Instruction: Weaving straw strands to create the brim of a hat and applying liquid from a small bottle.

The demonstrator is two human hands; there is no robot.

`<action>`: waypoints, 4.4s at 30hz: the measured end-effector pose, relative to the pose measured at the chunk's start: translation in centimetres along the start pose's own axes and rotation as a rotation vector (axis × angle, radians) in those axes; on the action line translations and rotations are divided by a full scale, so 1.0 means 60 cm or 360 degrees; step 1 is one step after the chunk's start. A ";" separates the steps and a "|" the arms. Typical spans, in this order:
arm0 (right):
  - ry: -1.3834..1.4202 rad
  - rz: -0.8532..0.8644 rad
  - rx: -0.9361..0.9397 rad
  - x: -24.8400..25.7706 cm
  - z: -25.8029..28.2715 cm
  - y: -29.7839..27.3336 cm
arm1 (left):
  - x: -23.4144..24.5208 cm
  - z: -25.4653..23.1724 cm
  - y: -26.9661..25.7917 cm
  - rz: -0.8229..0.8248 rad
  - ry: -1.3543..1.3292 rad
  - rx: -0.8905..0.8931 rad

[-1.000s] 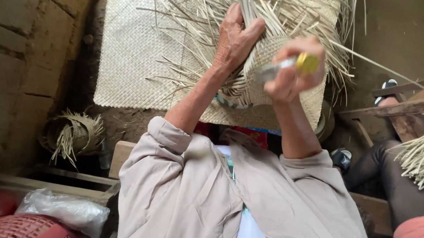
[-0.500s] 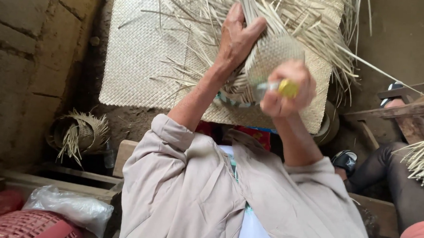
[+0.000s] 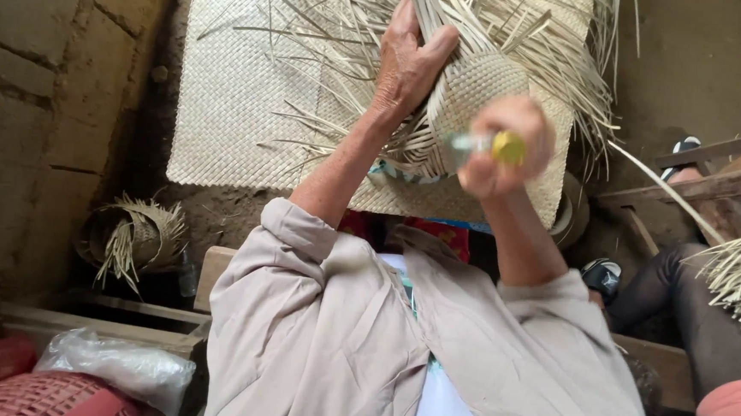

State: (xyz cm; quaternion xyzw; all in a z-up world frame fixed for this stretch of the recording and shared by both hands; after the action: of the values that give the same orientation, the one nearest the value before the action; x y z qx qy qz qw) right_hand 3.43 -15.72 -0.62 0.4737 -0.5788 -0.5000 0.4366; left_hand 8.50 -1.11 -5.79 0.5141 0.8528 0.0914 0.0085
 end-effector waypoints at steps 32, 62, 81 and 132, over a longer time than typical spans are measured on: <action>0.0023 -0.0126 -0.2104 0.097 0.107 -0.085 | 0.029 -0.046 -0.010 0.0351 -0.0289 0.0393; 0.0102 -0.0155 -0.0312 0.037 0.028 0.028 | 0.022 -0.036 -0.004 0.0297 -0.0158 0.0209; 0.0053 0.0078 -0.0278 0.054 0.059 0.016 | 0.028 -0.050 -0.006 0.0313 -0.0146 0.0309; 0.0046 0.0001 -0.0287 0.061 0.019 -0.011 | 0.022 -0.028 0.003 0.0275 -0.0157 0.0288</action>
State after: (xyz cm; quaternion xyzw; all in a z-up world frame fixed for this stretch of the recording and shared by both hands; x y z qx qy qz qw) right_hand 1.75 -19.18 -1.29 0.4393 -0.5255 -0.5430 0.4858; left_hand 7.82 -0.11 -4.00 0.5882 0.8086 -0.0108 -0.0039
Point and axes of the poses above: each hand's wrist, its own y-axis towards the middle knuckle, its own x-axis out of the back of the hand, z = x × y, the point moved 2 cm from there along y, towards the middle knuckle, and after that the axes turned 13 degrees about x, right-handed, at the moved point
